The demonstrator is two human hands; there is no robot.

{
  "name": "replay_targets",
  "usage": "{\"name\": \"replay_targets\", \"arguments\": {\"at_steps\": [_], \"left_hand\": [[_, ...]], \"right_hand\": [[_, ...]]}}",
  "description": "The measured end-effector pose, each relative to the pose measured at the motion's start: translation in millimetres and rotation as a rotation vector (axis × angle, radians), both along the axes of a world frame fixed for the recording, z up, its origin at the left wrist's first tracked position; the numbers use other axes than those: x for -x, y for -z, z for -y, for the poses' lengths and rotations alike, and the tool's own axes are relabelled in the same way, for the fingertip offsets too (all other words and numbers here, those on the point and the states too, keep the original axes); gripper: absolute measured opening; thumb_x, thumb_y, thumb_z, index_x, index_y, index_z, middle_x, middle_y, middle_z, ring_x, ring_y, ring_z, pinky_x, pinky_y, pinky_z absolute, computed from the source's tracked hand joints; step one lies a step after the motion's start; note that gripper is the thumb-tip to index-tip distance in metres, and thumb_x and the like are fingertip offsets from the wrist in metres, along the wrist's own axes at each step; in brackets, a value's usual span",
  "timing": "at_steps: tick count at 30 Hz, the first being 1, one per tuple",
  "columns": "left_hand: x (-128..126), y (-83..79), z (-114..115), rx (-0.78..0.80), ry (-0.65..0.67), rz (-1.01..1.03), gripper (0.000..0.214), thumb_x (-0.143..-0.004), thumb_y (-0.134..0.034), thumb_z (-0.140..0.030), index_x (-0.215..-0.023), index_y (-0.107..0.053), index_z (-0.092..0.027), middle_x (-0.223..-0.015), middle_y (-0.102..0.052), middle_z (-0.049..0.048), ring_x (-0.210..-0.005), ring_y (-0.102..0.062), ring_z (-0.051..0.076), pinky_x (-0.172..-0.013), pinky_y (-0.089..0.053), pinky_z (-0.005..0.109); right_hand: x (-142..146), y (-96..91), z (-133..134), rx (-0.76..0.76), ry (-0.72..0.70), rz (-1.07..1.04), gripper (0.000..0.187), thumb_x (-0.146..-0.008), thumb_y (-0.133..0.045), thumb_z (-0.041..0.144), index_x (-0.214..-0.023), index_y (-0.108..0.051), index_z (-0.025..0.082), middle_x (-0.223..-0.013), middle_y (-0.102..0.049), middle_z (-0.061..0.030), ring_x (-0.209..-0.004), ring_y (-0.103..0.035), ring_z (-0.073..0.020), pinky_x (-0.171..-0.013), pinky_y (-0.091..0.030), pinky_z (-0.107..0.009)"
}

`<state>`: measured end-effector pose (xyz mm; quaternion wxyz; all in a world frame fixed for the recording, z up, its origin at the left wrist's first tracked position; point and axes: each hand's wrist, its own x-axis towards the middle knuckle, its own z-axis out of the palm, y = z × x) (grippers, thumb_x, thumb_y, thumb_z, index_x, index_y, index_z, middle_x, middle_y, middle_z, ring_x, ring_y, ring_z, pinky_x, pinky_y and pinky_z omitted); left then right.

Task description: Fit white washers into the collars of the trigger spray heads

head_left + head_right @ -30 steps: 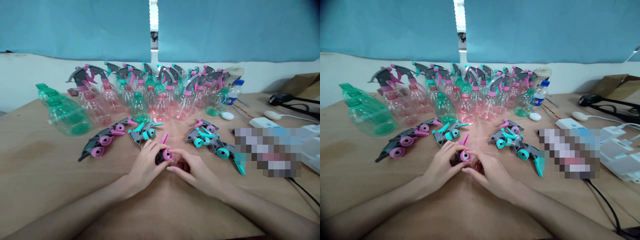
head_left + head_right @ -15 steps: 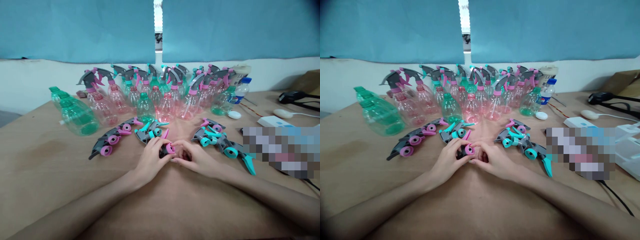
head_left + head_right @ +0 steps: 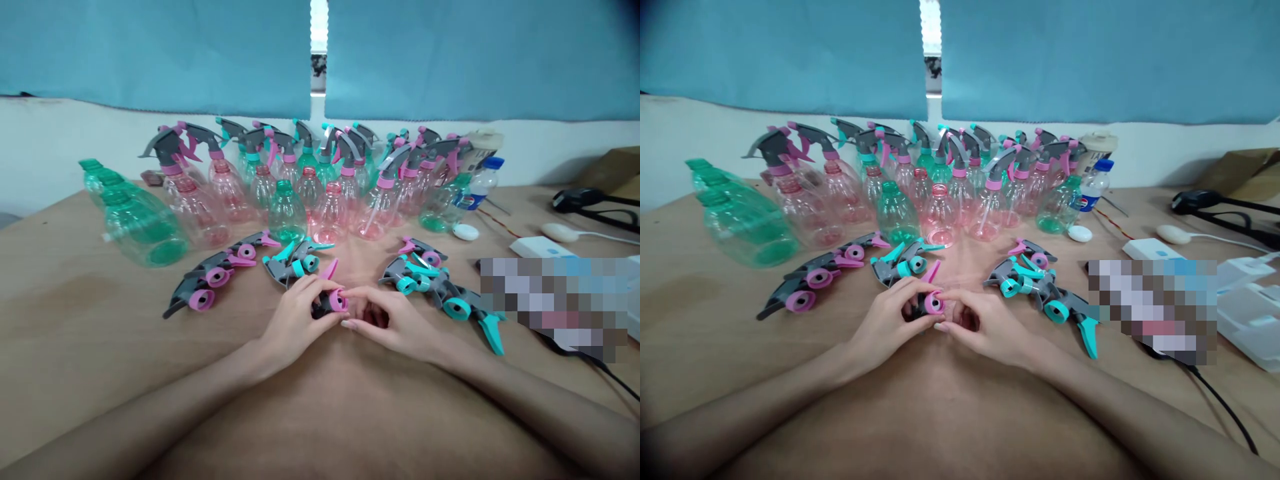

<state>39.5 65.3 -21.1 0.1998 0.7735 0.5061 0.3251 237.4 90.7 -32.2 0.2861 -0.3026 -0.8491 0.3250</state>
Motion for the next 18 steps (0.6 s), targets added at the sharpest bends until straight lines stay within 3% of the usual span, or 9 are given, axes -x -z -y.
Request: {"name": "replay_targets", "arguments": {"at_steps": [6, 18], "left_hand": [[-0.8, -1.6, 2.1, -0.001, 0.024, 0.040, 0.020, -0.080, -0.070, -0.026, -0.098, -0.063, -0.022, -0.093, -0.064, 0.0007, -0.087, -0.059, 0.018, -0.079, -0.047, 0.030], [-1.2, -2.0, 1.5, 0.016, 0.035, 0.037, 0.021, -0.080, -0.069, -0.023, -0.099, -0.061, -0.021, -0.099, -0.063, 0.0006, -0.093, -0.058, 0.017, -0.083, -0.046, 0.029]], "right_hand": [[-0.5, 2.3, 2.4, -0.151, 0.022, -0.027, 0.025, -0.085, -0.062, 0.031, -0.108, -0.058, 0.021, -0.099, -0.065, -0.0054, -0.083, -0.060, -0.0169, -0.072, -0.049, -0.030], [0.9, 3.7, 1.8, -0.163, 0.002, -0.052, 0.029, -0.084, -0.064, 0.031, -0.111, -0.056, 0.021, -0.110, -0.064, -0.0071, -0.100, -0.060, -0.0205, -0.087, -0.048, -0.036]]}}
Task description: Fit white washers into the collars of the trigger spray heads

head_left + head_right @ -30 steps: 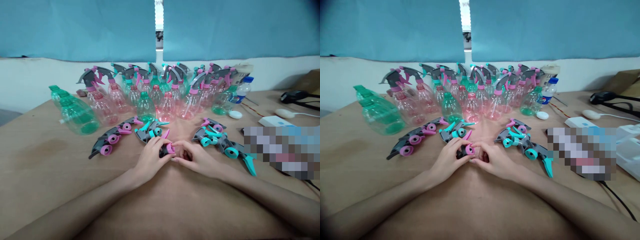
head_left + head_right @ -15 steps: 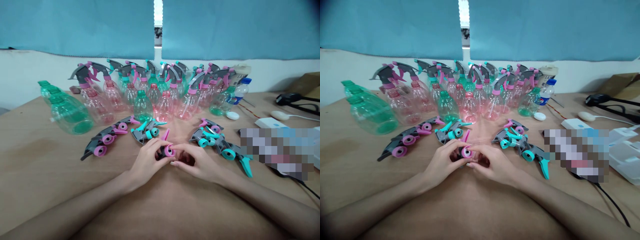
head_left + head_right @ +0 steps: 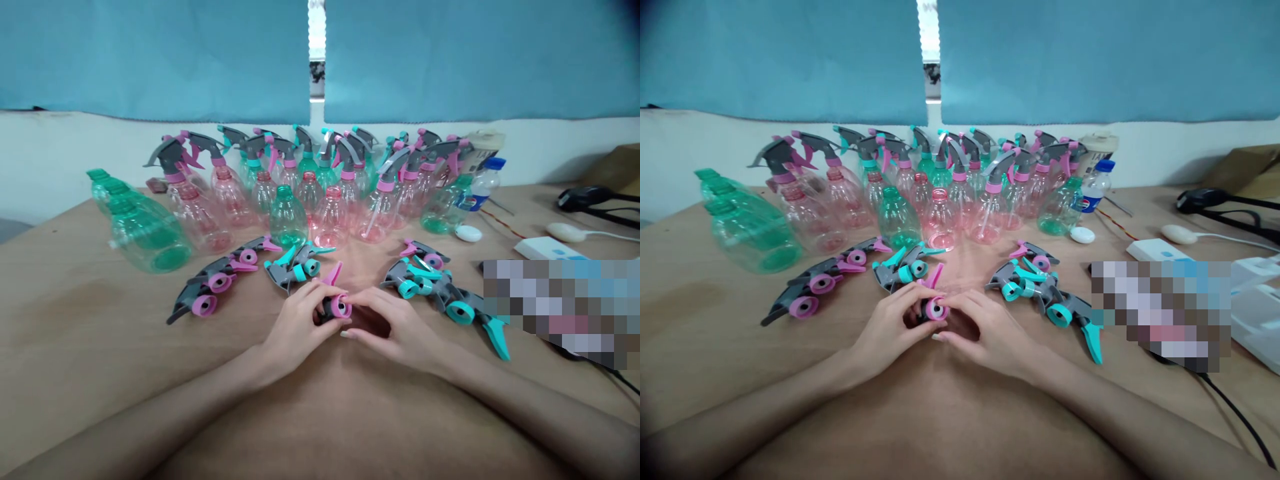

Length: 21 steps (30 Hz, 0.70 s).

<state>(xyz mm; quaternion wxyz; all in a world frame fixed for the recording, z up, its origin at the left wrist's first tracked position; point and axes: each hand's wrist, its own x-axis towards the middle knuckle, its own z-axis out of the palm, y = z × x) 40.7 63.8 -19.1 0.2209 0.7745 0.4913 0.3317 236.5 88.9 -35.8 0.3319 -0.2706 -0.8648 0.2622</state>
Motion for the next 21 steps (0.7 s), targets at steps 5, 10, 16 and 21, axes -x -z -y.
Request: {"name": "replay_targets", "arguments": {"at_steps": [5, 10, 16, 21], "left_hand": [[1.1, 2.6, 1.1, -0.017, -0.025, -0.026, 0.024, -0.080, -0.068, -0.022, -0.103, -0.061, -0.023, -0.099, -0.058, 0.0009, -0.092, -0.057, 0.018, -0.082, -0.047, 0.030], [1.3, 5.4, 1.0, -0.029, -0.038, -0.027, 0.026, -0.080, -0.068, -0.022, -0.105, -0.060, -0.024, -0.101, -0.054, 0.0016, -0.090, -0.057, 0.017, -0.078, -0.049, 0.029], [0.4, 4.3, 1.1, -0.043, -0.050, -0.046, 0.024, -0.080, -0.066, -0.021, -0.104, -0.061, -0.024, -0.102, -0.055, 0.0018, -0.092, -0.057, 0.018, -0.078, -0.050, 0.030], [0.5, 2.8, 0.7, -0.046, -0.046, -0.036, 0.023, -0.080, -0.067, -0.019, -0.102, -0.061, -0.023, -0.101, -0.054, 0.0019, -0.093, -0.057, 0.018, -0.079, -0.050, 0.031]], "right_hand": [[-0.1, 1.5, -1.3, 0.007, -0.005, 0.003, 0.030, -0.083, -0.064, 0.032, -0.110, -0.056, 0.021, -0.109, -0.065, -0.0070, -0.099, -0.060, -0.0205, -0.085, -0.049, -0.036], [-1.0, 2.8, -1.7, 0.001, -0.007, 0.005, 0.033, -0.083, -0.063, 0.033, -0.113, -0.055, 0.022, -0.110, -0.065, -0.0077, -0.099, -0.061, -0.0217, -0.084, -0.050, -0.038], [-1.2, 2.2, -2.6, 0.013, -0.019, 0.006, 0.033, -0.083, -0.063, 0.031, -0.114, -0.054, 0.023, -0.114, -0.064, -0.0072, -0.103, -0.060, -0.0216, -0.087, -0.050, -0.038], [-2.1, 1.2, -2.7, 0.012, -0.040, -0.005, 0.039, -0.083, -0.064, 0.031, -0.119, -0.053, 0.023, -0.117, -0.062, -0.0077, -0.107, -0.058, -0.0218, -0.090, -0.048, -0.039]]}}
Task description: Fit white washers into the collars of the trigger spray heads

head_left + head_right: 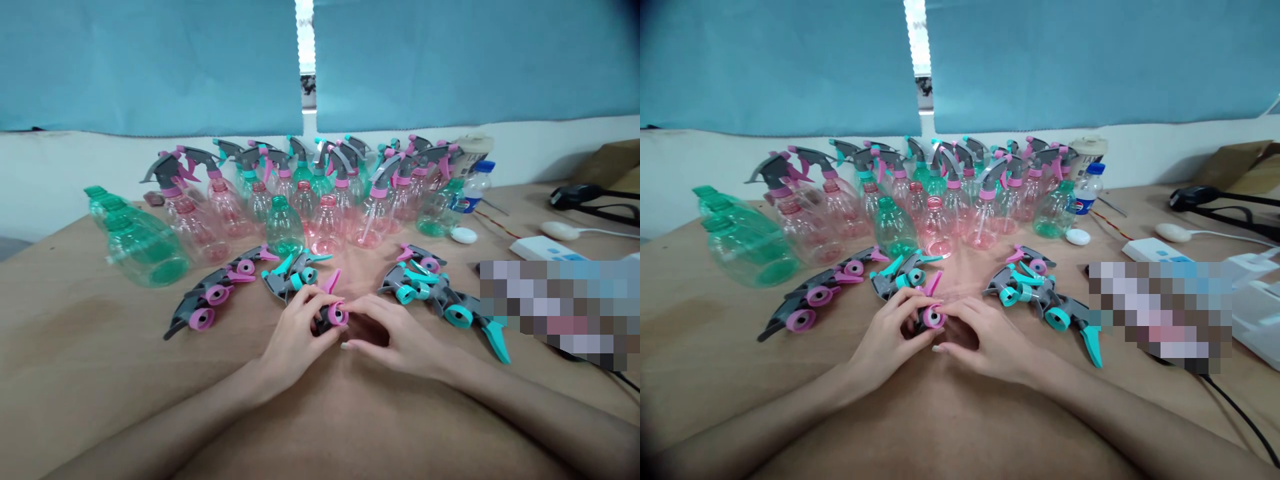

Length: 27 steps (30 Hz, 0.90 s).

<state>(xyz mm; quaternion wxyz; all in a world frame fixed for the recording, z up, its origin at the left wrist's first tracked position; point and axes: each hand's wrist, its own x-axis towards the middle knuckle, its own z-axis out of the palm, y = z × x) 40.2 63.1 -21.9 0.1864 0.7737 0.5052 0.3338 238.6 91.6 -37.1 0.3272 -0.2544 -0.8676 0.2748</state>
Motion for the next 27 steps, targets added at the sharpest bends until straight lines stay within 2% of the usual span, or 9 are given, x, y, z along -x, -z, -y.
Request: {"name": "replay_targets", "arguments": {"at_steps": [5, 12, 20, 27], "left_hand": [[1, 0.3, -1, 0.048, 0.016, 0.044, 0.027, -0.083, -0.066, -0.027, -0.109, -0.061, -0.024, -0.101, -0.053, 0.0027, -0.087, -0.057, 0.017, -0.063, -0.052, 0.025], [2, 1.8, 0, 0.035, 0.082, 0.000, 0.025, -0.086, -0.061, -0.025, -0.111, -0.062, -0.026, -0.100, -0.055, 0.0028, -0.081, -0.057, 0.016, -0.065, -0.052, 0.027], [3, 2.7, 0, 0.006, 0.127, -0.010, 0.029, -0.085, -0.063, -0.022, -0.113, -0.062, -0.026, -0.101, -0.056, 0.0026, -0.085, -0.057, 0.017, -0.072, -0.052, 0.030], [3, 2.1, 0, 0.015, 0.129, -0.017, 0.029, -0.085, -0.062, -0.020, -0.114, -0.061, -0.026, -0.102, -0.056, 0.0027, -0.085, -0.057, 0.017, -0.073, -0.052, 0.030]], "right_hand": [[-1, -2.7, -1, 0.028, -0.021, -0.012, 0.042, -0.081, -0.068, 0.033, -0.120, -0.054, 0.023, -0.121, -0.060, -0.0081, -0.114, -0.055, -0.0221, -0.096, -0.045, -0.039], [1, -8.2, -1, 0.098, -0.034, -0.068, 0.029, -0.083, -0.066, 0.030, -0.109, -0.058, 0.022, -0.109, -0.064, -0.0069, -0.103, -0.060, -0.0211, -0.090, -0.048, -0.038], [-1, -9.4, 1, 0.173, 0.018, -0.083, 0.022, -0.083, -0.065, 0.027, -0.103, -0.059, 0.021, -0.100, -0.064, -0.0048, -0.092, -0.062, -0.0179, -0.082, -0.051, -0.033], [0, -11.2, 1, 0.156, 0.021, -0.080, 0.019, -0.083, -0.064, 0.028, -0.100, -0.059, 0.020, -0.095, -0.063, -0.0050, -0.089, -0.060, -0.0186, -0.081, -0.050, -0.035]]}}
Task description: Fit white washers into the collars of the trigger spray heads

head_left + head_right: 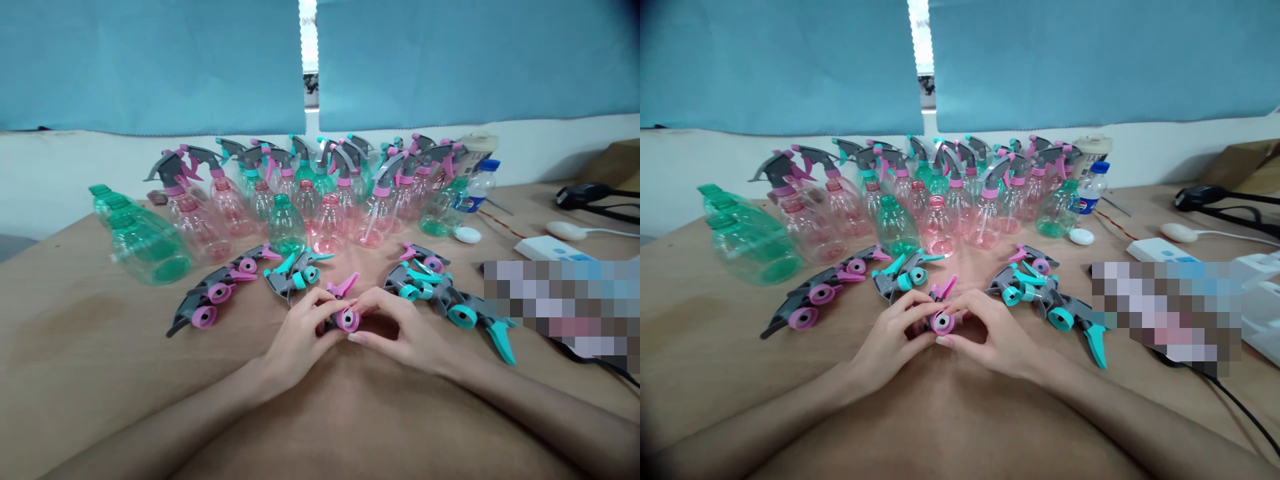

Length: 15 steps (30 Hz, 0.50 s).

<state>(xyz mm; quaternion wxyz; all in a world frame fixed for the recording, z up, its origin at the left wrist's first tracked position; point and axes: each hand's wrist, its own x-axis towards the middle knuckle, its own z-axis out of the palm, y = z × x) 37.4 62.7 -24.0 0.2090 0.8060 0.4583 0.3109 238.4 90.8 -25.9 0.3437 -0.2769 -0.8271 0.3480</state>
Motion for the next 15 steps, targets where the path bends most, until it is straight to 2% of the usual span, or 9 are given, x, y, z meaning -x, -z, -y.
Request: {"name": "replay_targets", "arguments": {"at_steps": [7, 15], "left_hand": [[-0.1, 1.9, -0.3, -0.018, 0.016, -0.018, 0.029, -0.084, -0.062, -0.014, -0.112, -0.061, -0.024, -0.102, -0.055, 0.0031, -0.086, -0.057, 0.016, -0.074, -0.051, 0.030], [-0.7, 3.7, -1.2, -0.043, 0.028, -0.058, 0.029, -0.085, -0.060, -0.010, -0.112, -0.058, -0.022, -0.104, -0.054, 0.0044, -0.091, -0.056, 0.018, -0.083, -0.049, 0.035]], "right_hand": [[0.5, 1.9, -0.7, -0.028, -0.007, -0.037, 0.013, -0.084, -0.064, 0.030, -0.090, -0.059, 0.020, -0.093, -0.059, -0.0044, -0.089, -0.057, -0.0187, -0.080, -0.049, -0.035], [0.2, -0.7, 0.9, 0.020, -0.004, -0.020, 0.009, -0.085, -0.062, 0.025, -0.089, -0.058, 0.018, -0.091, -0.058, -0.0049, -0.086, -0.056, -0.0176, -0.079, -0.047, -0.034]]}}
